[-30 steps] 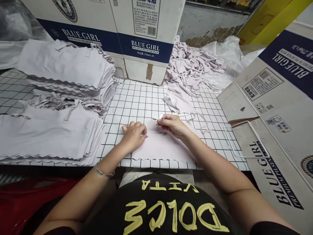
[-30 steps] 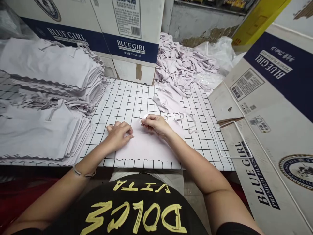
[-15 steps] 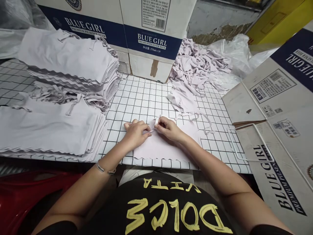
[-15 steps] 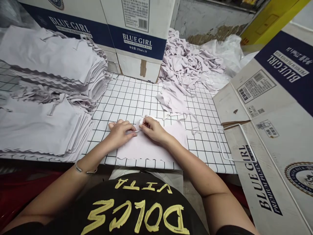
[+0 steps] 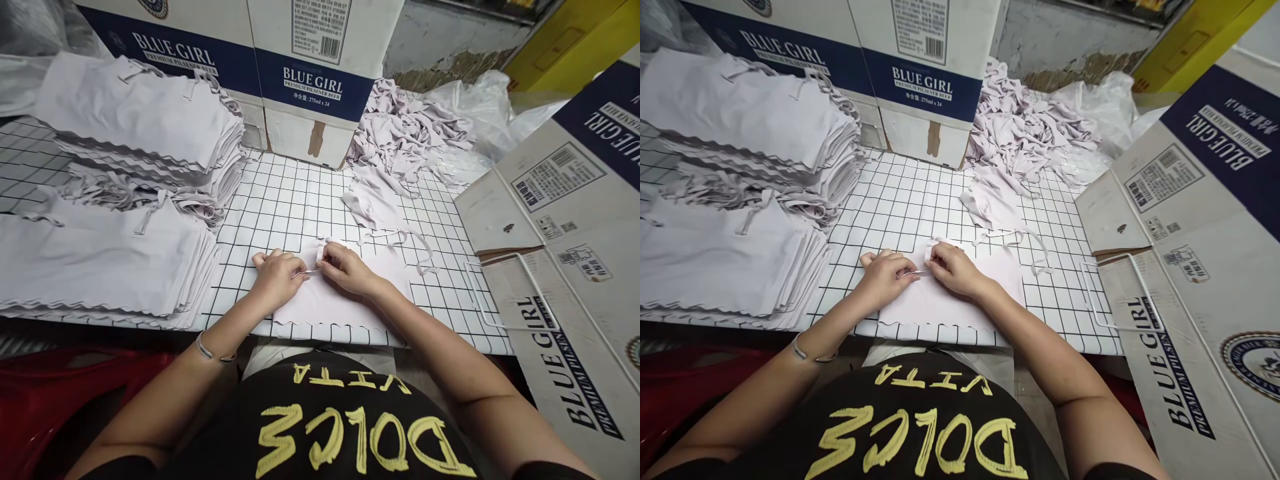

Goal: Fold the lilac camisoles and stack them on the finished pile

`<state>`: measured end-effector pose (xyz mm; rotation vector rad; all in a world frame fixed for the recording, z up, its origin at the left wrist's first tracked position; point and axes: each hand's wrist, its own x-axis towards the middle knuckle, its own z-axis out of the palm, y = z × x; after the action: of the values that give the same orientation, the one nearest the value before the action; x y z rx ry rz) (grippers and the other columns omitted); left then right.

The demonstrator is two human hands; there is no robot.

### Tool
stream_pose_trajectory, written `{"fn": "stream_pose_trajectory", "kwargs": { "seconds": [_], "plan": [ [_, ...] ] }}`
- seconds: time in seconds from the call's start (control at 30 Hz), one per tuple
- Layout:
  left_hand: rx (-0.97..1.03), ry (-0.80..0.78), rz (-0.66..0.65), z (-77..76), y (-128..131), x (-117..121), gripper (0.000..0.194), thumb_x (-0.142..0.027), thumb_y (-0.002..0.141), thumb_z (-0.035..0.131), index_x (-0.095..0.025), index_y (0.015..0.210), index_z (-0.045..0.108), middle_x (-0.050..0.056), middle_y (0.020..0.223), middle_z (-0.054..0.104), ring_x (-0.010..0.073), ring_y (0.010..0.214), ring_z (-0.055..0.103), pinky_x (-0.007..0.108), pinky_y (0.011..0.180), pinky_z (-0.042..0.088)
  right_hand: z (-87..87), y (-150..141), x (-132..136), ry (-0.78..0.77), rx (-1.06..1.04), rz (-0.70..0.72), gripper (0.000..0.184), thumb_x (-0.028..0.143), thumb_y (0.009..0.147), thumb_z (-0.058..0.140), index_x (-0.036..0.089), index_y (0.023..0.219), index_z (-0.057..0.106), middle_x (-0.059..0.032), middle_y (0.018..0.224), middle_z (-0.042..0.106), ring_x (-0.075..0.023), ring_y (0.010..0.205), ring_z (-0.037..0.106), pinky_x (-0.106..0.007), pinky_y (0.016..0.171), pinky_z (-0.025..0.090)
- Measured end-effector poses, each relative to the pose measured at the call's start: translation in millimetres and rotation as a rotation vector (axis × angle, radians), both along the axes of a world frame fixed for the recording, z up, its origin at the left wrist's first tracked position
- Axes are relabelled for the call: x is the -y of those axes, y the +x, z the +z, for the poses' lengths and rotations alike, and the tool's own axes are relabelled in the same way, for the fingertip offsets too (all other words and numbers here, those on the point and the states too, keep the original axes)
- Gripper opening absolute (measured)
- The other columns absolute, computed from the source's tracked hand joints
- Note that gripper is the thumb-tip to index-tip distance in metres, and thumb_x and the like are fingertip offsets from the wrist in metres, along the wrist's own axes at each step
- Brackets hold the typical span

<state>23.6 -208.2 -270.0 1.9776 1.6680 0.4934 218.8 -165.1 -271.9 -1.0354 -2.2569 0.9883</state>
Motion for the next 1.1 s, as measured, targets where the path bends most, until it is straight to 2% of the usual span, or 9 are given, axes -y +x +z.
{"fn": "stream_pose_trajectory", "kwargs": {
  "seconds": [0.27,0.8,0.93,1.03,1.1],
  "plan": [
    [0.104,-0.034,-0.012,2.6,-0.3,0.3,0.016,-0.036,0.084,0.064,-0.025,0.076,0.071,0.000,0.076,0.066,0.0218,0.088,0.053,0.041,0.086,0.024,3.0,0.2,0.3,0.076,0.069,0.068,0.014,0.027,0.089,0.049,0.022,0.078,0.042,-0.0021,0.077,0.050,-0.0170,0.073,0.046,-0.030,0.068,0.037],
    [0.106,-0.047,-0.064,0.8,-3.2,-0.6,0.019,-0.034,0.085,0.059,-0.021,0.073,0.067,-0.002,0.068,0.059,0.0203,0.087,0.052,0.039,0.084,0.022,-0.9,0.7,1.4,0.188,0.045,0.116,0.015,0.022,0.088,0.049,0.021,0.077,0.039,-0.0011,0.073,0.048,-0.0159,0.068,0.043,-0.030,0.065,0.036],
    [0.124,-0.061,-0.077,2.4,-0.7,-1.4,0.020,-0.033,0.084,0.059,-0.020,0.069,0.064,-0.002,0.067,0.057,0.0200,0.087,0.052,0.039,0.084,0.022,-6.1,-5.3,4.5,0.174,0.001,0.088,0.014,0.023,0.088,0.050,0.021,0.077,0.041,-0.0008,0.073,0.048,-0.0162,0.069,0.044,-0.030,0.065,0.036],
    [0.116,-0.086,-0.076,2.7,2.6,-5.0,0.030,-0.031,0.085,0.057,-0.016,0.059,0.054,-0.002,0.065,0.055,0.0191,0.085,0.053,0.038,0.083,0.024,-12.3,-17.7,5.5,0.165,-0.069,0.036,0.014,0.024,0.088,0.050,0.021,0.076,0.042,-0.0008,0.071,0.049,-0.0163,0.069,0.046,-0.030,0.065,0.037],
    [0.085,-0.111,-0.084,3.9,0.6,-7.2,0.032,-0.033,0.086,0.056,-0.016,0.060,0.052,-0.001,0.069,0.057,0.0198,0.086,0.053,0.038,0.083,0.026,-13.1,-21.0,5.3,0.169,-0.079,-0.020,0.014,0.025,0.088,0.050,0.021,0.076,0.044,-0.0014,0.072,0.051,-0.0168,0.070,0.048,-0.031,0.068,0.038]
  ]
}}
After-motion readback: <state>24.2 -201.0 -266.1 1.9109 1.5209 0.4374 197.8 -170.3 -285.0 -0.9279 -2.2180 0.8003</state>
